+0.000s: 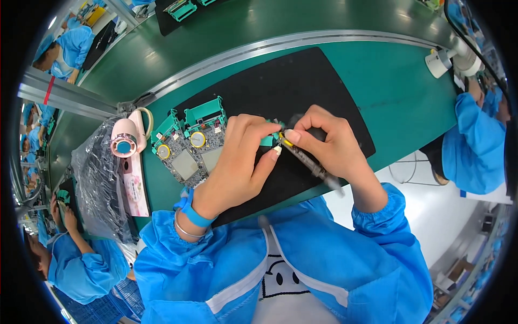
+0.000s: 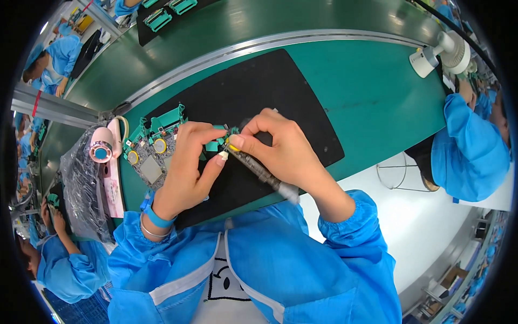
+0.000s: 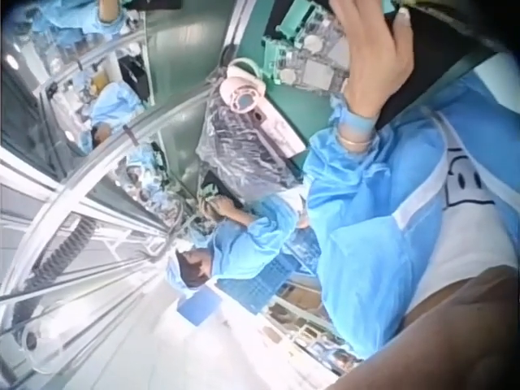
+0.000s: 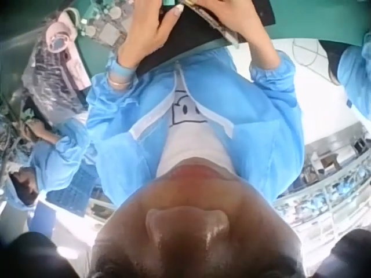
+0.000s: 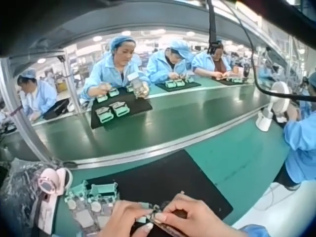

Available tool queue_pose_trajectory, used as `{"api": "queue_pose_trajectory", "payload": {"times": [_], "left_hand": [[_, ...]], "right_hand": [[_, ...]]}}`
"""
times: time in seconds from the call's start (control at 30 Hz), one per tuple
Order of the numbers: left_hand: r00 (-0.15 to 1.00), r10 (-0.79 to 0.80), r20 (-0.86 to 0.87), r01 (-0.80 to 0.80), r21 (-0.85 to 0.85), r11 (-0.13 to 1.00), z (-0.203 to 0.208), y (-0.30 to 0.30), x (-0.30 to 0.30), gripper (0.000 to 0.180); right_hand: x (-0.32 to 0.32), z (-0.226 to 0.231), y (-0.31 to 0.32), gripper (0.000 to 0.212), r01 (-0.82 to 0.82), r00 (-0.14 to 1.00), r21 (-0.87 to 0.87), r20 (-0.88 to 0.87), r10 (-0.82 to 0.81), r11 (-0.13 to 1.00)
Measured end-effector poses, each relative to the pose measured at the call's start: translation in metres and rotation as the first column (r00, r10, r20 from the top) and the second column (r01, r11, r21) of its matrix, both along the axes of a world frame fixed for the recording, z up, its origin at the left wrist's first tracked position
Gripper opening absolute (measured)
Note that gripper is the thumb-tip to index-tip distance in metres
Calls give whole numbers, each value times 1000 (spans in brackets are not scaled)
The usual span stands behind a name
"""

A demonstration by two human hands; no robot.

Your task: The person assembles electronic circuit boards by connecting components and tucking wires into plastic housings on an assembly line. This is done using tweezers for precision.

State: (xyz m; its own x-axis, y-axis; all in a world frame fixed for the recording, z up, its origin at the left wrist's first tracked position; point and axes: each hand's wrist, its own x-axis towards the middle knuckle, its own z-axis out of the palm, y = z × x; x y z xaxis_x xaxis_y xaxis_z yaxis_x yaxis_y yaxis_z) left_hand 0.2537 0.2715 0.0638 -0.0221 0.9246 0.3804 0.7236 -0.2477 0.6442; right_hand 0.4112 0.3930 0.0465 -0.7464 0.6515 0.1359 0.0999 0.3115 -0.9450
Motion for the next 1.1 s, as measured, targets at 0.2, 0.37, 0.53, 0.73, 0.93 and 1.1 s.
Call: {"api": "queue_pose_trajectory", "payload": {"times": [0.2, 0.37, 0.53, 0.73, 0.93, 1.1], "left_hand": [[995, 26, -96, -18, 80, 997, -17, 2, 4, 41], [962, 263, -79, -247, 167, 954, -19, -2, 20, 33], [837, 383, 390, -288, -282, 915, -19, -25, 42, 12], [558, 448, 698, 18, -550, 835, -20, -14, 39, 28], [525, 423, 739, 48, -522, 852, -24, -14, 38, 28], [555, 417, 720, 34, -521, 853, -22, -12, 38, 28]], "right_hand": [[15, 9, -14, 14, 65, 997, 281, -51, -53, 958], [20, -25, -25, 17, 157, 986, 517, -41, -159, 842], [24, -32, -29, 13, 150, 989, 493, -72, -131, 857], [24, -33, -25, 10, 94, 995, 561, -80, -59, 822], [25, -33, -27, 12, 131, 991, 521, -83, -103, 844], [22, -33, -31, 12, 197, 980, 500, -92, -174, 844]]}}
